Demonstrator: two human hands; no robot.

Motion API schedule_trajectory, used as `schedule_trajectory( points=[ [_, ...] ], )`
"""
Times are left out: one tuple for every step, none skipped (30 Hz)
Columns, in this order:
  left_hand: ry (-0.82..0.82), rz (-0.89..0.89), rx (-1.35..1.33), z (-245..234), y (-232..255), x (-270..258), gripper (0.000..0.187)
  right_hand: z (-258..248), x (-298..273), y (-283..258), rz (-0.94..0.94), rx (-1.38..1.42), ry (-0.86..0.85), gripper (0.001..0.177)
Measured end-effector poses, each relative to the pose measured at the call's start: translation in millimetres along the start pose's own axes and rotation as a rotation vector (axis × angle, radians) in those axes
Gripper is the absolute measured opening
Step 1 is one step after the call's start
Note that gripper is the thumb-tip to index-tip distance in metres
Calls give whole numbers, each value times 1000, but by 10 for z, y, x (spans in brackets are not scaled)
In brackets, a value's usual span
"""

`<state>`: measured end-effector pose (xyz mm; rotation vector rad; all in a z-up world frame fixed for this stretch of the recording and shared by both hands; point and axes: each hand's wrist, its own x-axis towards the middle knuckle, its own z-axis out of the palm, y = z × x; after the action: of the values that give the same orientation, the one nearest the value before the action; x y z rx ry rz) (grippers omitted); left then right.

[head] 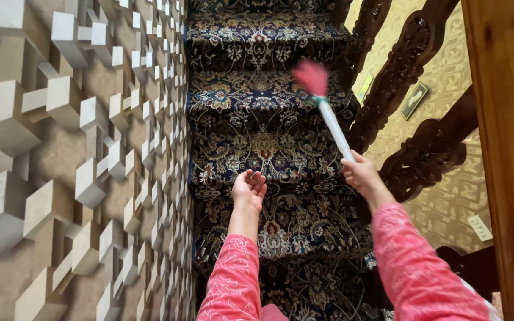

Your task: The person cleans a carpeted staircase using a duster. They move the duster across each step and along the side wall while descending the stairs.

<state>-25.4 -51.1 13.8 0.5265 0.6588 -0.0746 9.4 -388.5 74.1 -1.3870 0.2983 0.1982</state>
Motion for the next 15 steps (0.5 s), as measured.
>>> schedule_trajectory(
  points=[
    [0, 5, -1, -9, 10, -18, 20, 79, 38, 54, -16, 5, 28, 59],
    [-1, 10, -1, -20, 15, -26, 20, 157, 45, 102, 34, -33, 35, 58],
    [-1, 9, 1, -28, -10, -30, 21, 229, 17, 163, 86, -71, 48, 58],
    [1, 4, 5, -33, -18, -18, 20, 300, -23, 213, 138, -108, 61, 57],
    [2, -6, 9, -24, -45, -1, 19, 339, -108, 277, 158, -147, 16, 59],
    [3, -16, 13, -7, -90, 15, 18, 369, -219, 360, 179, -186, -28, 61],
    [4, -18, 23, 24, -139, 32, 18, 369, -307, 397, 198, -224, -75, 63],
    [5, -20, 32, 57, -192, 47, 19, 324, -372, 389, 199, -191, -145, 64],
    [9, -28, 42, 64, -281, 41, 19, 245, -467, 397, 205, -157, -211, 65],
    [3, -38, 43, 80, -373, 39, 19, 162, -565, 411, 210, -122, -277, 66],
    [-4, -49, 45, 107, -462, 46, 19, 69, -675, 432, 192, -136, -285, 67],
    [-10, -59, 46, 131, -544, 55, 19, -46, -802, 452, 174, -150, -293, 68],
    [-18, -74, 50, 156, -628, 60, 19, -172, -938, 474, 157, -165, -300, 69],
    [-27, -90, 54, 184, -709, 66, 18, -304, -1075, 507, 136, -184, -255, 70],
    [-33, -105, 58, 197, -781, 71, 17, -441, -1212, 563, 116, -202, -212, 72]
  ],
)
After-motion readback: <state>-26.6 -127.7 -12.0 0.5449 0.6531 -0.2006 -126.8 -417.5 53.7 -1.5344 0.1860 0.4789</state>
